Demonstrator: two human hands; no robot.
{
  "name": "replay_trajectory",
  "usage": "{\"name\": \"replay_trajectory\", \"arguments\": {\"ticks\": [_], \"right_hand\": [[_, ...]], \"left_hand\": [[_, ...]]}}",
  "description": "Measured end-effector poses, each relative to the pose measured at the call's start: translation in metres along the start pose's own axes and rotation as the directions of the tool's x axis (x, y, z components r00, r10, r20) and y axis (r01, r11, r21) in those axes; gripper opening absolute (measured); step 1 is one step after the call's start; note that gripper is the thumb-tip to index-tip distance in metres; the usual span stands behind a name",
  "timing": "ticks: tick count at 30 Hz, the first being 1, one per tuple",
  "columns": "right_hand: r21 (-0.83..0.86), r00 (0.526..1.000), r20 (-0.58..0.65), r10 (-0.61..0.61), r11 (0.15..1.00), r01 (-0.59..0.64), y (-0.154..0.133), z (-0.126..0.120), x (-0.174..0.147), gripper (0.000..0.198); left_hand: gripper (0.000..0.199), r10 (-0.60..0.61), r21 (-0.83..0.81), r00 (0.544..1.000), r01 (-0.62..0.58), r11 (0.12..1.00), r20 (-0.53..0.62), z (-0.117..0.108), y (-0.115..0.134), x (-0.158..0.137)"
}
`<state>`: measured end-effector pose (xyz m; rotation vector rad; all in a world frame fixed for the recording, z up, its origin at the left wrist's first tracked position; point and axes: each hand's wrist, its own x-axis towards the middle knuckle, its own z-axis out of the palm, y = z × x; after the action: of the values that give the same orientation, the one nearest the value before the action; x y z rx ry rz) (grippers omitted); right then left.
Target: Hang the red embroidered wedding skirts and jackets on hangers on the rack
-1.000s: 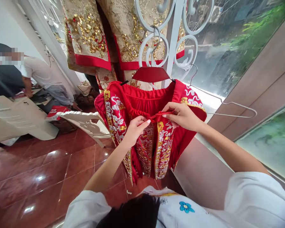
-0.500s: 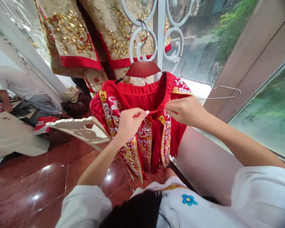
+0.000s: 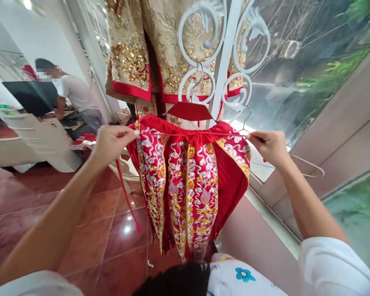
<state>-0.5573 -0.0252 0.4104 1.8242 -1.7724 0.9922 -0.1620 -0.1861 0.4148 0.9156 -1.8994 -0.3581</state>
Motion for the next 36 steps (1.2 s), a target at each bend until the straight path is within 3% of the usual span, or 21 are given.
{"name": "replay_trajectory", "arguments": {"ticks": [4,8,11,14,17,19,22,26,29,32,34,36], "right_hand": [[-0.226,0.998,0.036,-0.051,0.972,0.058,-0.02,0.01,-0.007,0.024],[-0.339,0.999,0.024,-0.035,0.94,0.041,-0.05,0.021,-0.015,0.02],[-0.308,0.999,-0.01,-0.043,0.951,0.038,-0.065,0.038,-0.017,0.02],[-0.213,0.995,-0.039,-0.091,0.974,0.08,-0.08,0.058,-0.013,0.026],[-0.218,0.988,0.057,-0.141,0.964,0.15,-0.096,0.072,0.0,0.029],[-0.267,0.975,0.177,-0.133,0.947,0.177,-0.102,0.076,0.012,0.03],[-0.269,0.959,0.265,-0.105,0.946,0.178,-0.1,0.076,0.026,0.029],[-0.019,0.958,0.275,-0.08,0.996,0.089,-0.097,0.065,0.029,0.015],[0.048,0.965,0.258,-0.049,0.998,0.038,-0.105,0.049,0.022,0.009],[0.075,0.963,0.251,-0.096,0.994,0.08,-0.107,0.029,0.019,0.019],[0.188,0.959,0.255,-0.124,0.979,0.077,-0.095,0.019,0.021,0.027],[0.302,0.96,0.269,-0.084,0.953,-0.001,-0.074,0.014,0.024,0.031]], "left_hand": [[0.026,0.015,0.027,0.999,-0.016,1.0,0.045,0.022,-0.002,-0.017],[0.021,0.204,0.281,0.979,-0.204,0.938,0.032,0.034,0.009,-0.028],[0.027,0.293,0.477,0.954,-0.288,0.831,0.065,0.04,0.013,-0.035],[0.034,0.331,0.572,0.934,-0.346,0.744,0.134,0.043,0.018,-0.043],[0.037,0.33,0.6,0.914,-0.405,0.69,0.237,0.046,0.029,-0.047],[0.033,0.301,0.563,0.917,-0.397,0.724,0.261,0.049,0.037,-0.046],[0.025,0.264,0.396,0.932,-0.347,0.85,0.25,0.056,0.044,-0.041],[0.021,0.137,0.121,0.96,-0.17,0.978,0.243,0.06,0.045,-0.034],[0.043,0.124,0.0,0.973,-0.127,0.992,0.197,0.057,0.049,-0.027],[0.054,0.161,-0.043,0.973,-0.156,0.987,0.165,0.049,0.053,-0.015],[0.054,0.162,-0.062,0.975,-0.154,0.986,0.154,0.041,0.051,-0.006],[0.053,0.152,-0.062,0.982,-0.145,0.987,0.109,0.033,0.043,0.003]]}}
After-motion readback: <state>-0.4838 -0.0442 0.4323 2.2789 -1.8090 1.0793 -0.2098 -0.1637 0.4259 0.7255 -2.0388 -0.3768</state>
